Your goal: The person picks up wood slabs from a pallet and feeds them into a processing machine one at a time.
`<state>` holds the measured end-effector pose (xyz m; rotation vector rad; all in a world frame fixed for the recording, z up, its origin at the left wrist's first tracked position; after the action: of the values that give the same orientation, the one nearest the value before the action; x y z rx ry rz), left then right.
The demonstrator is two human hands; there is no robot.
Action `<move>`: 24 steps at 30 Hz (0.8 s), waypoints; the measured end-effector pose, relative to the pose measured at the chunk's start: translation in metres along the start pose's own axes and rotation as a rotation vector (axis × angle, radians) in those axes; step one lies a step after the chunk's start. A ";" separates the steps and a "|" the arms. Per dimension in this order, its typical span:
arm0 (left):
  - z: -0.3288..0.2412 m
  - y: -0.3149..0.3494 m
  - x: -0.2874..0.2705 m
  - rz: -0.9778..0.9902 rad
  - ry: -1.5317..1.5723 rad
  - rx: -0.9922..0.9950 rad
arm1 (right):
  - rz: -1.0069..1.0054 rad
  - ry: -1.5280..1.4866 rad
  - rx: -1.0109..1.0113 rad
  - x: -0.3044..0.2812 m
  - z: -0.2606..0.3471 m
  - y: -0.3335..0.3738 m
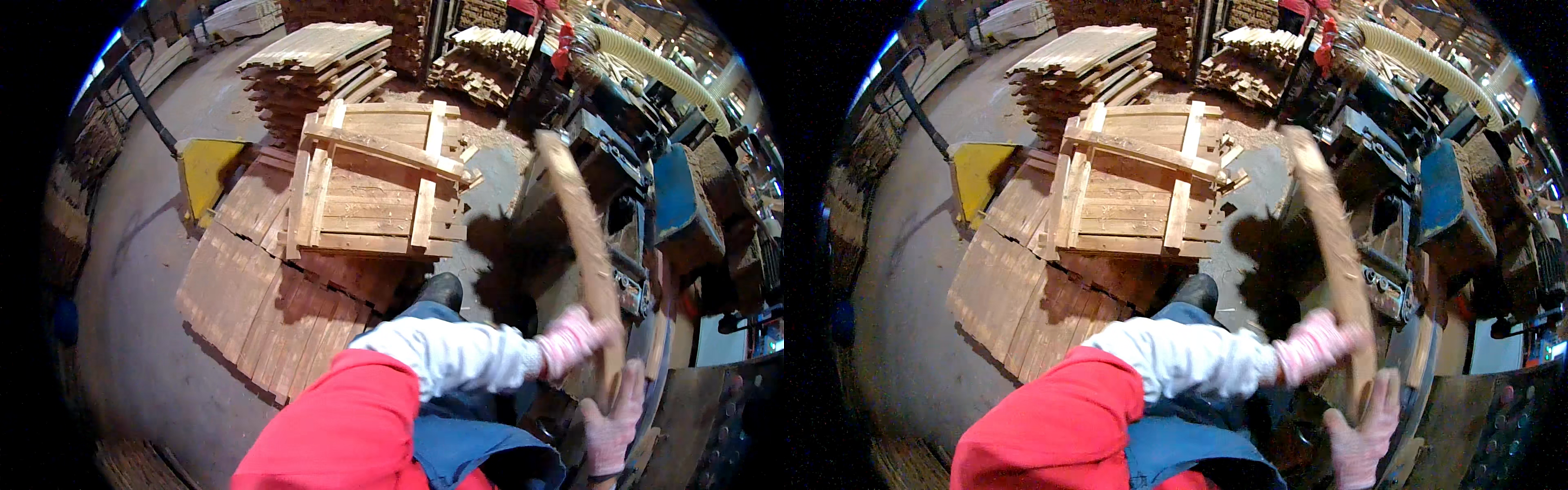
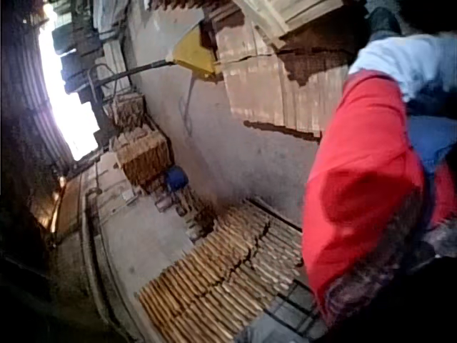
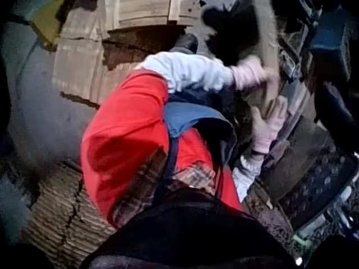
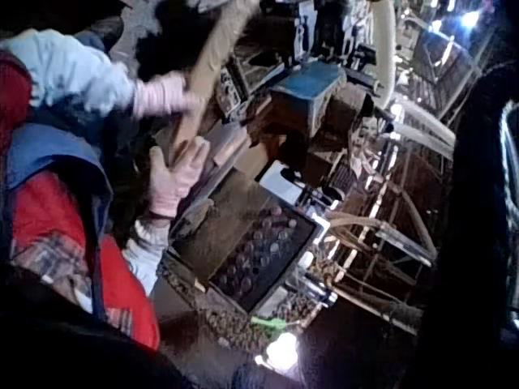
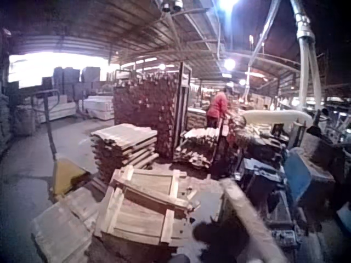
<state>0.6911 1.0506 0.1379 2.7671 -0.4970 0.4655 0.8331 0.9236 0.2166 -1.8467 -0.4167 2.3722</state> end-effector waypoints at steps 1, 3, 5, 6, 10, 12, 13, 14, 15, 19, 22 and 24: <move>0.020 0.000 0.035 0.116 0.115 0.073 | 0.007 -0.080 0.202 -0.003 -0.011 0.019; 0.034 0.006 0.078 0.411 0.143 0.004 | -0.077 -0.225 0.603 -0.014 -0.031 0.075; 0.043 0.011 0.084 0.521 0.102 -0.075 | -0.071 0.022 0.541 -0.043 -0.045 0.141; 0.041 0.005 0.072 0.500 0.089 -0.047 | -0.029 0.047 0.629 -0.051 -0.050 0.179; 0.075 -0.050 -0.008 0.237 0.048 -0.123 | 0.001 0.408 0.602 -0.058 -0.040 0.294; 0.096 -0.069 -0.061 0.098 0.145 -0.187 | -0.062 0.454 0.683 -0.054 -0.045 0.307; 0.093 -0.068 -0.100 0.024 0.262 -0.176 | -0.080 0.463 0.697 -0.049 -0.057 0.307; 0.100 -0.072 -0.142 -0.106 0.306 -0.149 | -0.123 0.483 0.692 -0.044 -0.068 0.306; 0.103 -0.074 -0.184 -0.160 0.321 -0.089 | -0.197 0.518 0.662 -0.037 -0.088 0.298; 0.066 -0.049 -0.305 -0.603 0.422 0.028 | -0.559 0.412 0.580 -0.007 -0.179 0.244; 0.095 -0.039 -0.443 -0.355 0.744 0.188 | -0.631 0.105 0.363 -0.009 -0.183 0.090; 0.087 -0.047 -0.476 -0.395 0.713 0.189 | -0.539 0.089 0.381 0.000 -0.192 0.051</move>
<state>0.3089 1.1992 -0.1230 2.5149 0.2654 1.3561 1.0223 0.9032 0.1590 -1.4381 -0.3637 1.8479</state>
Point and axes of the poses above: each hand's wrist, its own y-axis away from the middle knuckle, its own x-axis out of the palm, z = x × y, the point moved 6 cm from there along -y, towards the middle knuckle, and after that the axes turned 4 degrees about x, right-handed, at the moved point
